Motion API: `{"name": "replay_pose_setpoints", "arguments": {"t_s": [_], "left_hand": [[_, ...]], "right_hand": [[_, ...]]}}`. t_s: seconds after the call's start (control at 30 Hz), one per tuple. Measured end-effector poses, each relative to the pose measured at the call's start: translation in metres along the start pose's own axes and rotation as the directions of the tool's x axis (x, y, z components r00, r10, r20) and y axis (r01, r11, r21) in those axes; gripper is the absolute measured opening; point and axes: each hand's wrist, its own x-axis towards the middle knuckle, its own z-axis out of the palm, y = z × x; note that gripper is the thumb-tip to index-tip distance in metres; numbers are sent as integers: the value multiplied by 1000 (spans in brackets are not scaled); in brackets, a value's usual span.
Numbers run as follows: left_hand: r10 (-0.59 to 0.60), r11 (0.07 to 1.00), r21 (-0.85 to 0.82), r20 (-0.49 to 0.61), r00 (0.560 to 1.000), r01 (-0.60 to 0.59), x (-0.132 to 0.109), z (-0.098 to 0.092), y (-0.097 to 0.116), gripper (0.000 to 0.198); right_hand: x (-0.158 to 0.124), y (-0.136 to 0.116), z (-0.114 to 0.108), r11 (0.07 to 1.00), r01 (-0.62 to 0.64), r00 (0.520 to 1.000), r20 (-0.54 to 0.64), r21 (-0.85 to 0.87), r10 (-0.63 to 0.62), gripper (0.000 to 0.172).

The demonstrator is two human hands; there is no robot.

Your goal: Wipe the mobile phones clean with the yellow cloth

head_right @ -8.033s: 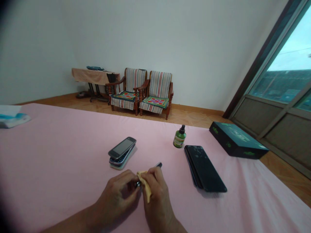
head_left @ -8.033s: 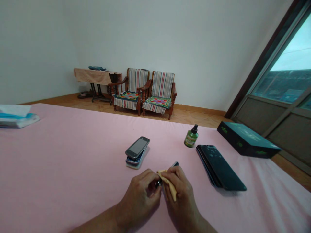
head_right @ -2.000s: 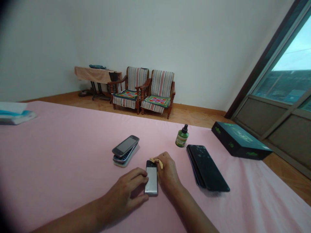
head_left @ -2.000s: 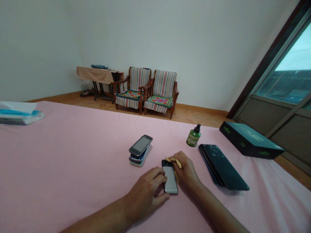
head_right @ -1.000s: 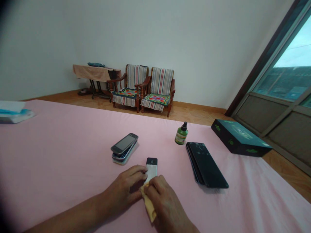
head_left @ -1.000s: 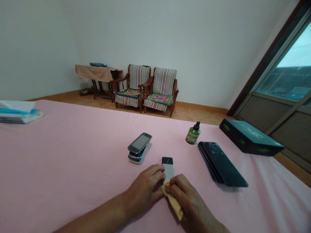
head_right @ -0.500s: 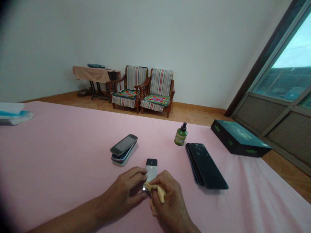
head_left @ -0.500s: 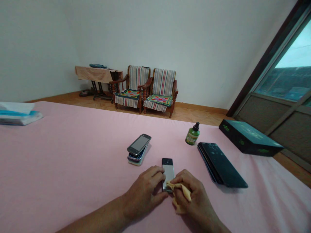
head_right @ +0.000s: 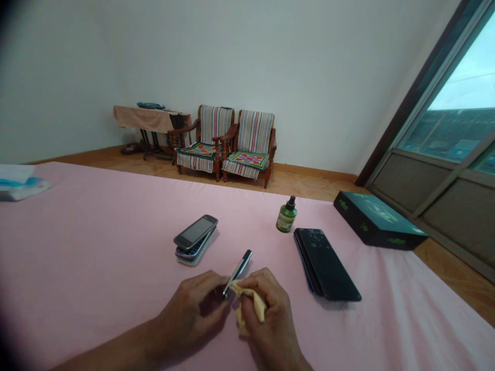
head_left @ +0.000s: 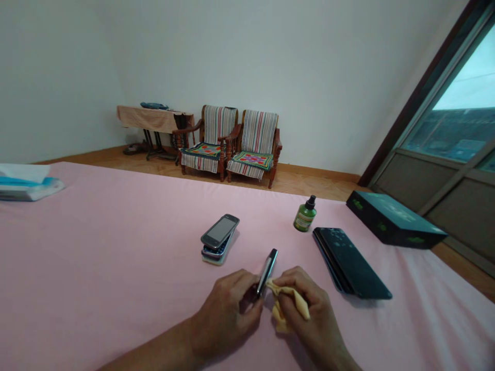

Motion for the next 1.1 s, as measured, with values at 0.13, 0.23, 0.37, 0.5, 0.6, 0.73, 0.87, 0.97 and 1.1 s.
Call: {"name": "replay_pose_setpoints", "arguments": {"t_s": [0.13,0.23,0.37,0.5,0.6,0.73,0.87,0.97,1.1], "left_hand": [[9,999,44,-4,1000,-9,-1,1,-3,17],[10,998,59,-1,1000,-10,-1,1,-3,18],[-2,997,72,4,1000,2,0,1,-3,17],[14,997,73,3,1000,-14,-1,2,-5,19],[19,997,69,7,1000,-19,-2,2,-6,21],[20,998,56,21,1000,-21,-3,2,-6,19],[11,999,40,9,1000,-11,-3,4,-6,11],[-12,999,31,-11,1000,12,-3,5,-6,9],[-47,999,-21,-10,999,46,-3,4,-6,8]], "right_hand": [[18,16,-12,981,-6,993,-113,-192,-16,12],[37,22,-17,954,67,991,-94,-291,-99,14],[54,26,-10,933,134,984,-70,-335,-166,19],[55,33,-1,931,153,982,-54,-330,-181,23],[44,34,5,933,183,980,-16,-309,-198,28],[22,28,14,956,196,981,29,-217,-194,36],[2,20,22,971,205,979,49,-121,-200,37],[-8,17,27,965,246,969,40,-90,-244,41],[-13,9,33,963,264,964,23,-55,-263,35]]}}
